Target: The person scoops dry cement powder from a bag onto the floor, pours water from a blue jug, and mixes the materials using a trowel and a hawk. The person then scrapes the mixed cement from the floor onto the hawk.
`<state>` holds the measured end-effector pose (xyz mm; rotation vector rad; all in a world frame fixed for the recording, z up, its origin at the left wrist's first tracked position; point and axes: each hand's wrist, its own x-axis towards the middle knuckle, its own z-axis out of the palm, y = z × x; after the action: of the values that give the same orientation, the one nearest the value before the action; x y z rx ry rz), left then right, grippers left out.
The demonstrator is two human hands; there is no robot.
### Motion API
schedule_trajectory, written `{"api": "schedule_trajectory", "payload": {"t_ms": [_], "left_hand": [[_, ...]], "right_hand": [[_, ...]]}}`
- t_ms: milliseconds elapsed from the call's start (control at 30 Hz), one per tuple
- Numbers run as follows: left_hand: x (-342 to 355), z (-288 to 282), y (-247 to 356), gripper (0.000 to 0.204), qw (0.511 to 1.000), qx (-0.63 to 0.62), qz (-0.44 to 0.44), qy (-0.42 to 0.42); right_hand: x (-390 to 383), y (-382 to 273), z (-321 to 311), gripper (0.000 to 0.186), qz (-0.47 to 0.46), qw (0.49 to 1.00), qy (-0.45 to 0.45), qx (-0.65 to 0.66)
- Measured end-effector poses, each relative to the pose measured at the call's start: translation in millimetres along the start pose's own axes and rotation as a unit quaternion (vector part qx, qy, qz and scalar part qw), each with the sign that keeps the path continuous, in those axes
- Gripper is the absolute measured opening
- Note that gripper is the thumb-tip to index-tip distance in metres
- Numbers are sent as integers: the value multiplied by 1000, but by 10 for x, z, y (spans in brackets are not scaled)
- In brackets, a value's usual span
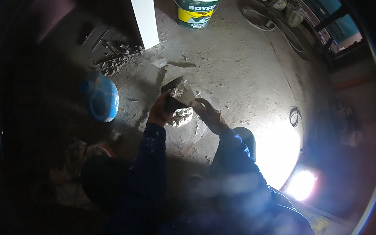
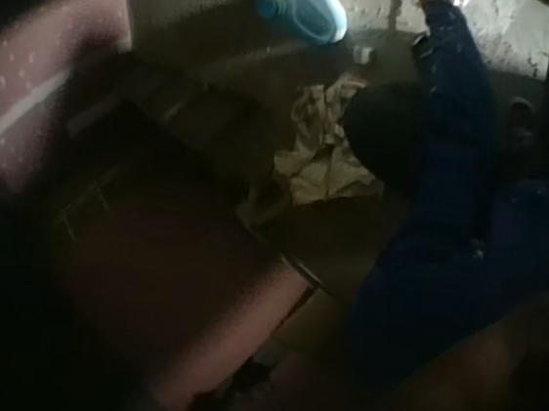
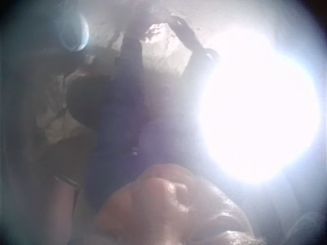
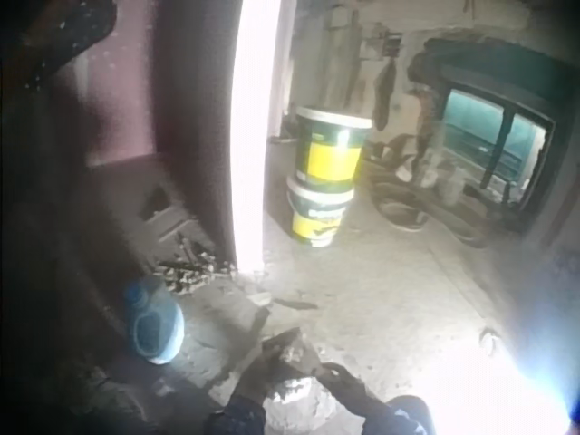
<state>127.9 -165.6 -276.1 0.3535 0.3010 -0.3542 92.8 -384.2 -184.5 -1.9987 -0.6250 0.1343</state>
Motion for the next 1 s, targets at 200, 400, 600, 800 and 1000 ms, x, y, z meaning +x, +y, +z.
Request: {"api": "schedule_trajectory", "payload": {"t_ms": [200,400,600,800,1000], "left_hand": [[-44,-5,-40,37,969,238,68,17],[-235,138,-44,39,998,49,13,-25],[-259,318,71,33,999,21,24,14],[-91,-19,76,28,995,45,66,67],[-9,-475,-204,32,876,361,134,291]], "right_hand": [[3,28,-22,47,282,955,-38,81],[-15,99,86,51,281,956,-18,79],[-48,216,94,53,259,965,40,14],[-168,459,94,50,284,953,0,-107],[-129,462,-21,58,372,913,-132,-98]]}}
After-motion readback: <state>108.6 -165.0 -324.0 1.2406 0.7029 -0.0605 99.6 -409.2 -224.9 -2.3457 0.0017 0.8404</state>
